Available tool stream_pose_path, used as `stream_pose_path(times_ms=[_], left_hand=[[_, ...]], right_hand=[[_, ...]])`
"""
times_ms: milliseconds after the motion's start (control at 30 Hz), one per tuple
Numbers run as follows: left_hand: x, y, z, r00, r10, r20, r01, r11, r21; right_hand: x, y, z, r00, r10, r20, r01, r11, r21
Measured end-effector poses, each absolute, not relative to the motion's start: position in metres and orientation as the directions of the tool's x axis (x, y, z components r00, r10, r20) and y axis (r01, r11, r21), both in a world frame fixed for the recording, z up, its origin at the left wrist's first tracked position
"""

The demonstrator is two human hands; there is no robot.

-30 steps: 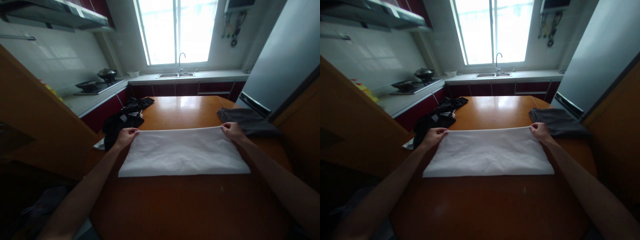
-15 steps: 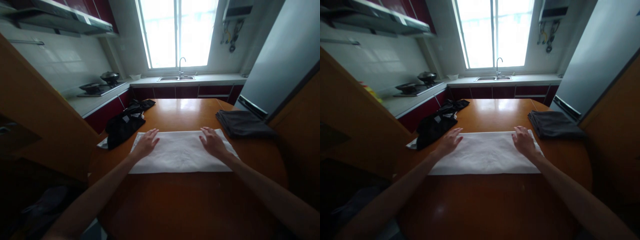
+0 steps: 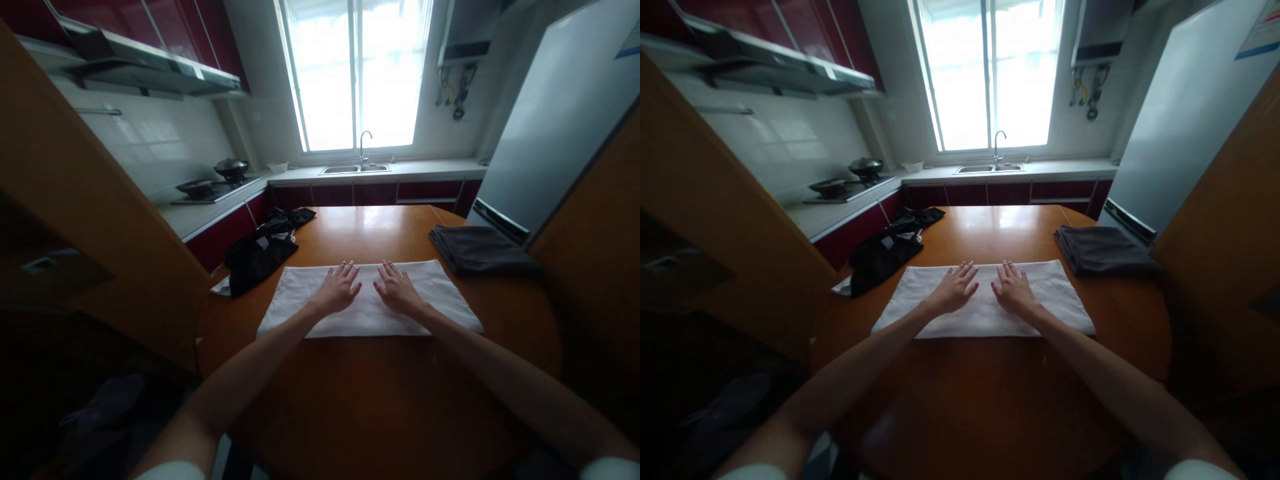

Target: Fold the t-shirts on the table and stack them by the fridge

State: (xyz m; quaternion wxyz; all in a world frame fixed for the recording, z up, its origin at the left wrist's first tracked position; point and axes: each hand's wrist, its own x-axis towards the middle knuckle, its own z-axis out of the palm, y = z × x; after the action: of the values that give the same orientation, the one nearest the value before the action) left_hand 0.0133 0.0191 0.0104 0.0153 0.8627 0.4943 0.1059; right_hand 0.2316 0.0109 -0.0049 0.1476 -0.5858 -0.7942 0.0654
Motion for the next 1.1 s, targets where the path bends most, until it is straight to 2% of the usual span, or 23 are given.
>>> stream_pose_path(times_ms=[133,367,567,767,833,933,1000,1100], left_hand=[[0.041,0.031,-0.005,0.465,0.873,0.146,0.865,-0.483,0.135],[0.039,0.034,-0.018,0.448,0.887,0.110,0.880,-0.459,0.121],[0.040,0.034,-0.014,0.438,0.896,0.070,0.890,-0.443,0.106],[0.041,0.031,-0.010,0.434,0.898,0.070,0.887,-0.440,0.142],[0.041,0.032,-0.008,0.425,0.901,0.080,0.887,-0.433,0.161],[0.039,0.037,-0.006,0.362,0.922,0.139,0.911,-0.381,0.155],[0.037,0.042,-0.006,0.310,0.939,0.147,0.933,-0.330,0.143],[0.033,0.046,-0.008,0.277,0.955,0.103,0.946,-0.290,0.146]], right_hand=[[0.224,0.020,-0.012,-0.268,0.955,0.127,0.922,0.293,-0.252],[0.228,0.025,-0.020,-0.260,0.961,0.094,0.930,0.276,-0.242],[0.283,0.045,-0.024,-0.030,0.998,0.046,0.980,0.039,-0.195],[0.328,0.059,-0.027,0.149,0.984,0.098,0.978,-0.132,-0.164],[0.322,0.059,-0.025,0.133,0.976,0.171,0.981,-0.105,-0.162],[0.301,0.056,-0.023,0.009,0.971,0.239,0.984,0.034,-0.176],[0.286,0.054,-0.023,-0.087,0.975,0.202,0.974,0.126,-0.186],[0.275,0.054,-0.025,-0.140,0.980,0.141,0.965,0.167,-0.202]])
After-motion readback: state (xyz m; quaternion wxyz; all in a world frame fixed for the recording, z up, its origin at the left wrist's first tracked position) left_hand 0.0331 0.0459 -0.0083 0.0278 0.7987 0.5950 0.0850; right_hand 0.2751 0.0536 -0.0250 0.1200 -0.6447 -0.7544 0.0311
